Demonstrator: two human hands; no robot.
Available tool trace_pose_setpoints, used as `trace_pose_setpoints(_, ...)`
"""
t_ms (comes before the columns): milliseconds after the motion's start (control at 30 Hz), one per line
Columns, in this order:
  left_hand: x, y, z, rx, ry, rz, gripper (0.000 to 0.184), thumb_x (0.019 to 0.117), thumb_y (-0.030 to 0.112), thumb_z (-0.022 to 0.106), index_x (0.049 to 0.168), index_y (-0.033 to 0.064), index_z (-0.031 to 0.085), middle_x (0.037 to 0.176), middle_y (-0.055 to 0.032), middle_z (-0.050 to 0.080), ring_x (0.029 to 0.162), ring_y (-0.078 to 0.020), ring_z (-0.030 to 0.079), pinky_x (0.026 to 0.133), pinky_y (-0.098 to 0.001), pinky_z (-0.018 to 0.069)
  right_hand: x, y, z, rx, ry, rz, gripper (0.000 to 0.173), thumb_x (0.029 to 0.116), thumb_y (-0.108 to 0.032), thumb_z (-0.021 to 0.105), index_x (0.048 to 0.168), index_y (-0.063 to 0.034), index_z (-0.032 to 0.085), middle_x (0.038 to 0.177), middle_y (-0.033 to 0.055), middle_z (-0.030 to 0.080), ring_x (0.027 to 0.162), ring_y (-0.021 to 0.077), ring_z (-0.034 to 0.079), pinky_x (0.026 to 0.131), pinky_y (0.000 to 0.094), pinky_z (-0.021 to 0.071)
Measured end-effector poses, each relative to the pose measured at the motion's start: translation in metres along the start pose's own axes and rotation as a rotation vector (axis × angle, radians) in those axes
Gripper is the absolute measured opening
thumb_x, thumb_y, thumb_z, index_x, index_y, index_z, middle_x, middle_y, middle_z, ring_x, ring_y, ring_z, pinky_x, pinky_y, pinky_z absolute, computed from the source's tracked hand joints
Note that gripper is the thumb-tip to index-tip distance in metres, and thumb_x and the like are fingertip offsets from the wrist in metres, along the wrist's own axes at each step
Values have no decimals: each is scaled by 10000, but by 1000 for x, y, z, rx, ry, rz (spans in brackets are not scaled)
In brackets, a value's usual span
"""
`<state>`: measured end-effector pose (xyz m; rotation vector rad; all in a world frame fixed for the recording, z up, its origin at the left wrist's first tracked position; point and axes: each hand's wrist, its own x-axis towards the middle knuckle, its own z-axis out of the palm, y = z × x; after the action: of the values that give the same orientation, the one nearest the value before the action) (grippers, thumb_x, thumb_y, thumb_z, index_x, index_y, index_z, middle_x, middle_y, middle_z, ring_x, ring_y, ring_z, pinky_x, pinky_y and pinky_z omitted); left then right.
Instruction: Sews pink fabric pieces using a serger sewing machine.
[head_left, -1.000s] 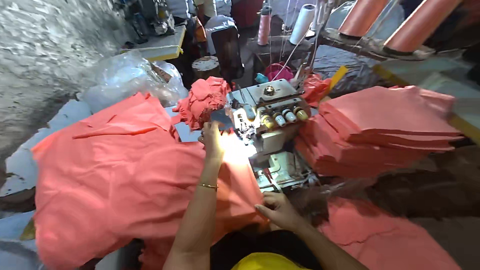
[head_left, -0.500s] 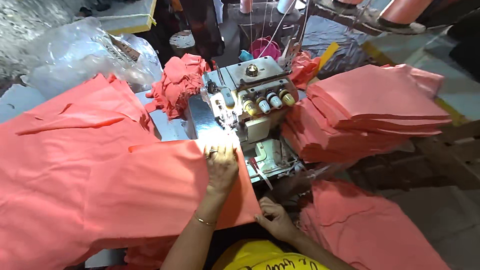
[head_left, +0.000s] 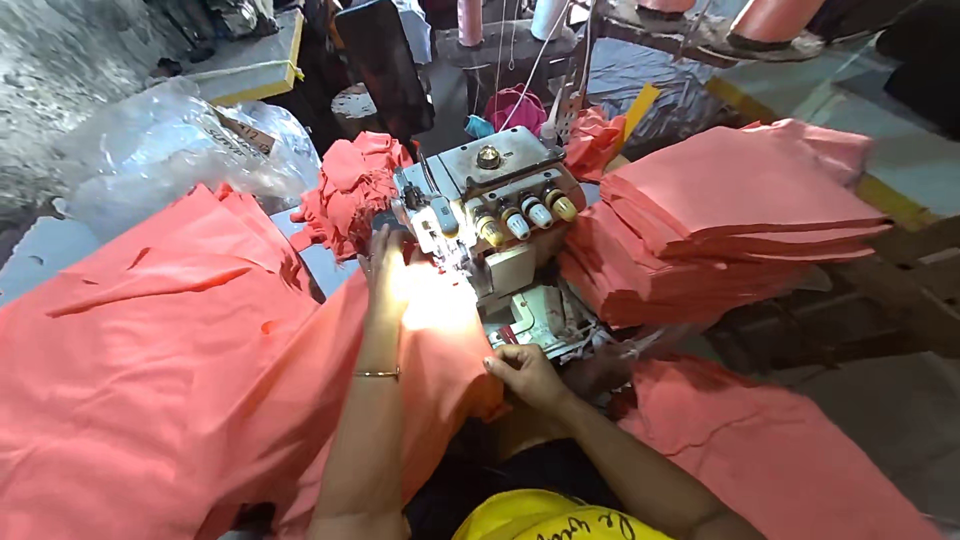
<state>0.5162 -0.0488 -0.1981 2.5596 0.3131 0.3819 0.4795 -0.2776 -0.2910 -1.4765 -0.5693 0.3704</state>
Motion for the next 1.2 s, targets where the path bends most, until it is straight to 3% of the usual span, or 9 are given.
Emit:
trace_pose_setpoints(167,45,-20,5,51,167,-214,423,1044,283,551,1296,-50,616,1551,-335,347,1432,-554,317,1115,-764,200,26,-18,-1,-83,18,89,210,969,-111,611,803,1,676,673,-56,591,606,-69,507,598,130,437)
trace_pose_setpoints(333,37,-37,5,-62,451,-278,461,1071,271,459,1294,-120,558,1518,-397,330,1336,-566,427,1070,-646,399,34,-28,-3,-117,-27,75,197,966,-113,615,831,12,685,703,-28,619,619,-50,528,612,151,457)
trace_pose_setpoints(467,-93,-10,-3,-264,-74,-301,579,1051,251,485,1447,-164,411,1384,-380,521,1307,-435,538,1097,-538,422,28,-18,-23,-52,-161,-27,245,959,-123,599,749,-4,636,728,-45,574,664,-50,501,631,145,425)
trace_pose_setpoints(633,-257,-51,-11,-465,-710,-406,282,828,74,764,1088,-15,701,917,-91,747,843,-184,727,816,-441,606,19,-13,-54,-89,-299,-99,295,959,-150,606,711,7,639,811,-12,593,779,-38,530,709,137,440)
trace_pose_setpoints(867,-222,-80,-170,347,276,-206,650,917,268,702,1403,-112,498,1420,-415,449,1319,-590,447,1057,-730,353,-10,-46,-20,-1024,-56,176,392,979,-178,631,1308,34,643,1384,338,532,1293,516,506,1073,655,375)
trace_pose_setpoints(933,-181,-42,-138,-247,535,42,424,956,172,651,1315,-34,561,1345,-120,605,1260,-190,582,1075,-355,483,-25,-36,8,-906,164,-213,297,924,-163,688,1152,25,717,1222,309,639,1145,472,626,957,596,508)
trace_pose_setpoints(1000,-143,1,-87,-1127,420,123,173,1004,187,547,1119,235,667,1069,65,724,964,-86,699,890,-295,585,-40,-29,42,-453,20,-379,272,942,-205,671,1057,38,713,1039,182,707,966,250,693,843,380,586)
trace_pose_setpoints(1100,-102,44,-21,-2178,-27,24,342,965,451,516,873,183,706,759,49,682,707,-79,678,673,-233,564,-55,-18,79,324,-555,-109,688,914,-287,743,1419,77,452,1275,70,652,1161,73,634,1014,274,531)
trace_pose_setpoints(1200,-96,63,22,-2651,-222,-37,405,928,501,588,987,109,667,797,-24,687,746,-144,705,693,-255,581,-62,-3,85,664,-641,89,555,833,-243,821,1293,-110,540,1154,-112,705,1077,-3,660,971,242,547)
